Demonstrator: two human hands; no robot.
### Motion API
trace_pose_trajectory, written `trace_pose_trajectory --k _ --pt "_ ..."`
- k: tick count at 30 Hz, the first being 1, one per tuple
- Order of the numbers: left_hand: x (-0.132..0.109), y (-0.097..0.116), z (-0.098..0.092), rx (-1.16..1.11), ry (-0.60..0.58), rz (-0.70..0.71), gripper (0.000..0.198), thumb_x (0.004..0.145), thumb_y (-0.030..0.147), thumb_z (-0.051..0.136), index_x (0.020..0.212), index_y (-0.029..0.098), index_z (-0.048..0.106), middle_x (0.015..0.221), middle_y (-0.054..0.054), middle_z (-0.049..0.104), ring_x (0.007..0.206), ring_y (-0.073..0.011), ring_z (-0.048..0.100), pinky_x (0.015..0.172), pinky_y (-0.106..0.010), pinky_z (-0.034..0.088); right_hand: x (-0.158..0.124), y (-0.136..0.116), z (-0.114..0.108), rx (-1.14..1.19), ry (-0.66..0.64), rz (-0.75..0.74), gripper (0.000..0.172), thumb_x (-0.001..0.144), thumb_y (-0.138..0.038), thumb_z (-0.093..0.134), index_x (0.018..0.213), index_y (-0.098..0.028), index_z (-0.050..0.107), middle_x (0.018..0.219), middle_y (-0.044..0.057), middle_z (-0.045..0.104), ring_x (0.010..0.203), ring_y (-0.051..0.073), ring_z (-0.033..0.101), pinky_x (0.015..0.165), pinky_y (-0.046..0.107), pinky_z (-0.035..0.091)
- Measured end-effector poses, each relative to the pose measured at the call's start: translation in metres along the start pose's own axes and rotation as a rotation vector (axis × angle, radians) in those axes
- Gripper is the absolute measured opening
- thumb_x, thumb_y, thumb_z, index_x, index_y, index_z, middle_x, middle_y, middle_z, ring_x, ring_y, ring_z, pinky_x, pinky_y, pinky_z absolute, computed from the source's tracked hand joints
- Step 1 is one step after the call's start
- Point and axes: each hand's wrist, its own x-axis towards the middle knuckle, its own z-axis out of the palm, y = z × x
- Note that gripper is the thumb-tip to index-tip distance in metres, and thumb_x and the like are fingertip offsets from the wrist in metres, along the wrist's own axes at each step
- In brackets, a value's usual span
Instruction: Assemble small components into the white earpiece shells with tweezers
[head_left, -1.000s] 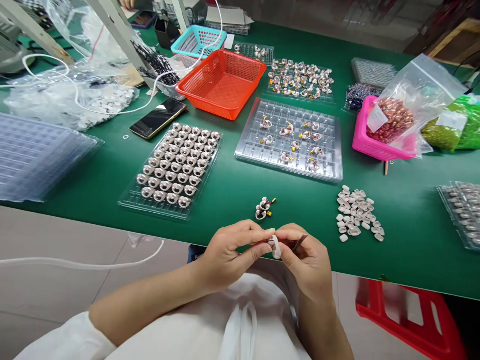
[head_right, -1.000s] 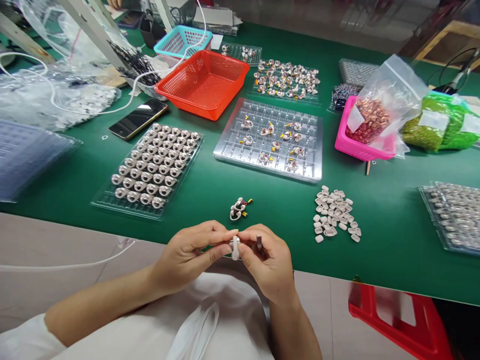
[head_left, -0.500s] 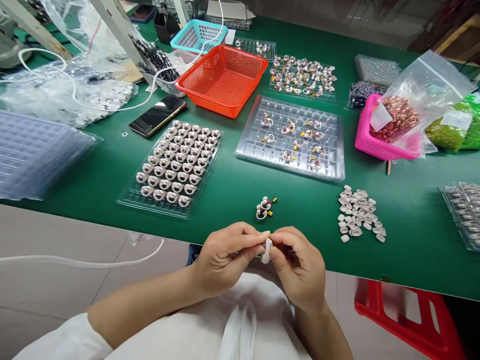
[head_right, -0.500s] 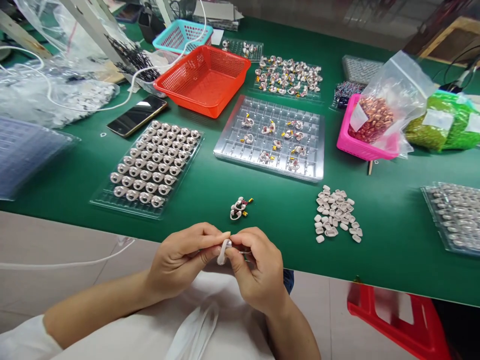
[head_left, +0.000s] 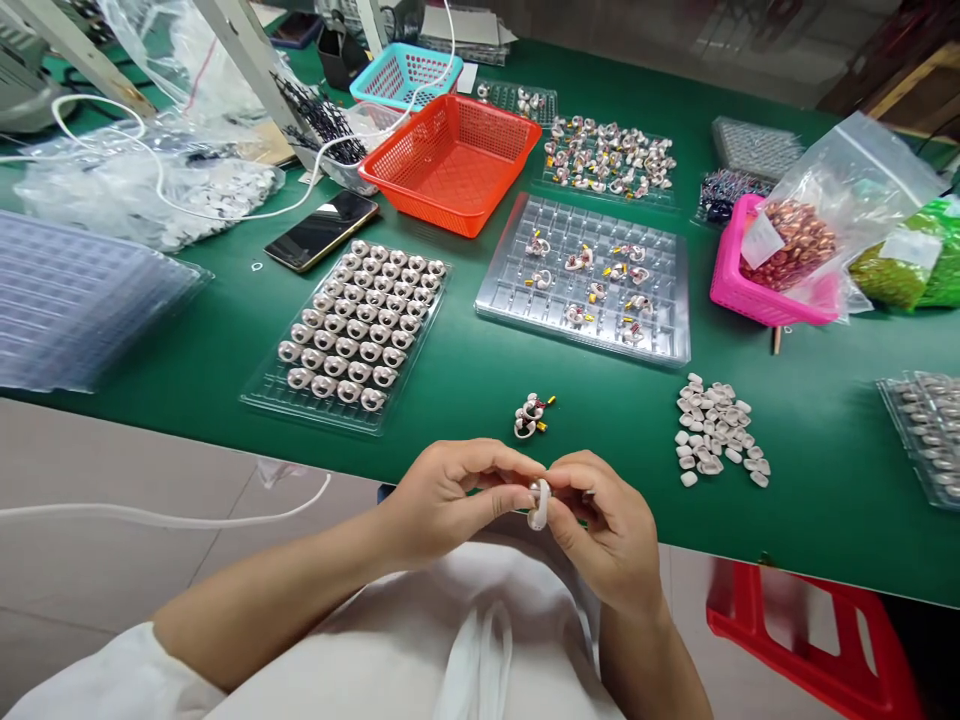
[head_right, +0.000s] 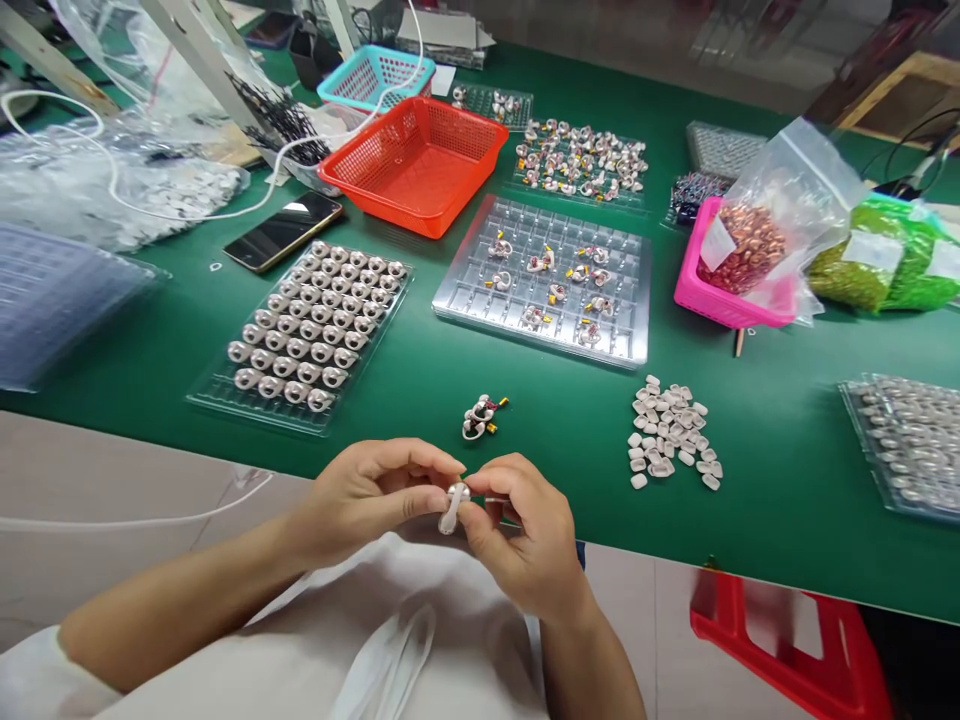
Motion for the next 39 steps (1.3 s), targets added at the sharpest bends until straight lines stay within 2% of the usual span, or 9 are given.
trace_pose_trajectory --k 3,5,9,13,17,21,24,29,39 --pt "0.005 0.003 0.000 -0.292 -0.019 -0.248 0.015 0.077 0.021 0.085 0.087 0.015 0.076 0.075 -0.003 0.078 0.067 -0.0148 0.073 0.067 -0.025 0.059 -0.001 0.001 0.001 -0.013 0.010 -0.007 0.012 0.092 -0.017 0.068 0.101 -0.025 0.067 0.089 0.003 0.065 0.069 0.012 0.060 0.053 0.021 0.049" --pt "0.008 0.004 -0.001 -0.372 -0.046 -0.354 0.020 0.073 0.022 0.088 0.083 0.013 0.073 0.071 -0.002 0.077 0.065 -0.0135 0.072 0.067 -0.024 0.058 -0.002 0.003 0.002 -0.041 0.012 -0.024 0.014 0.091 -0.017 0.068 0.103 -0.025 0.066 0.090 0.002 0.065 0.067 0.011 0.058 0.051 0.020 0.047" --pt "0.015 0.004 -0.005 -0.414 -0.119 -0.475 0.033 0.068 0.023 0.092 0.089 0.013 0.067 0.070 -0.002 0.076 0.062 -0.0130 0.071 0.065 -0.024 0.056 -0.001 0.006 0.000 -0.128 -0.069 -0.102 0.028 0.092 -0.016 0.065 0.119 -0.024 0.064 0.100 0.004 0.067 0.066 0.011 0.056 0.052 0.021 0.047" --pt "0.017 0.006 -0.006 -0.376 -0.156 -0.523 0.042 0.068 0.026 0.092 0.093 0.014 0.061 0.071 -0.002 0.076 0.063 -0.0137 0.071 0.067 -0.026 0.056 0.002 0.004 -0.006 -0.131 -0.147 -0.170 0.031 0.095 -0.017 0.062 0.125 -0.024 0.065 0.101 0.006 0.069 0.078 0.014 0.063 0.060 0.023 0.050" --pt "0.014 0.005 0.000 -0.262 -0.104 -0.385 0.045 0.069 0.030 0.091 0.099 0.015 0.062 0.078 -0.001 0.073 0.072 -0.0157 0.071 0.074 -0.030 0.057 -0.001 0.008 -0.006 0.015 -0.087 -0.097 0.028 0.096 -0.020 0.061 0.122 -0.026 0.069 0.099 0.006 0.069 0.083 0.017 0.064 0.062 0.024 0.051" --pt "0.008 -0.005 0.006 0.038 -0.082 -0.001 0.067 0.057 0.029 0.098 0.116 0.018 0.069 0.121 -0.013 0.072 0.113 -0.0288 0.069 0.100 -0.042 0.055 -0.010 0.020 0.007 0.274 0.048 0.030 0.017 0.096 -0.034 0.064 0.107 -0.026 0.073 0.087 0.004 0.065 0.075 0.017 0.062 0.062 0.027 0.051" --pt "0.005 -0.012 0.013 0.181 -0.118 0.202 0.072 0.062 0.031 0.096 0.128 0.020 0.069 0.141 -0.017 0.065 0.134 -0.0338 0.058 0.115 -0.046 0.046 -0.018 0.028 0.020 0.409 0.129 0.106 0.028 0.094 -0.048 0.063 0.096 -0.022 0.073 0.078 0.003 0.062 0.058 0.013 0.054 0.050 0.025 0.044" --pt "0.002 -0.019 0.026 0.167 -0.093 0.254 0.062 0.077 0.029 0.087 0.134 0.019 0.068 0.140 -0.016 0.067 0.128 -0.0303 0.065 0.113 -0.040 0.049 -0.023 0.032 0.033 0.485 0.241 0.113 0.031 0.090 -0.051 0.067 0.086 -0.021 0.072 0.065 0.000 0.056 0.052 0.013 0.050 0.048 0.025 0.039" --pt "-0.008 -0.029 0.035 0.073 -0.011 0.377 0.069 0.081 0.010 0.080 0.143 0.030 0.060 0.145 -0.009 0.062 0.131 -0.0258 0.064 0.113 -0.034 0.049 -0.016 0.018 0.039 0.598 0.284 0.089 0.023 0.089 -0.046 0.070 0.083 -0.024 0.072 0.065 -0.003 0.053 0.053 0.011 0.044 0.050 0.025 0.034"
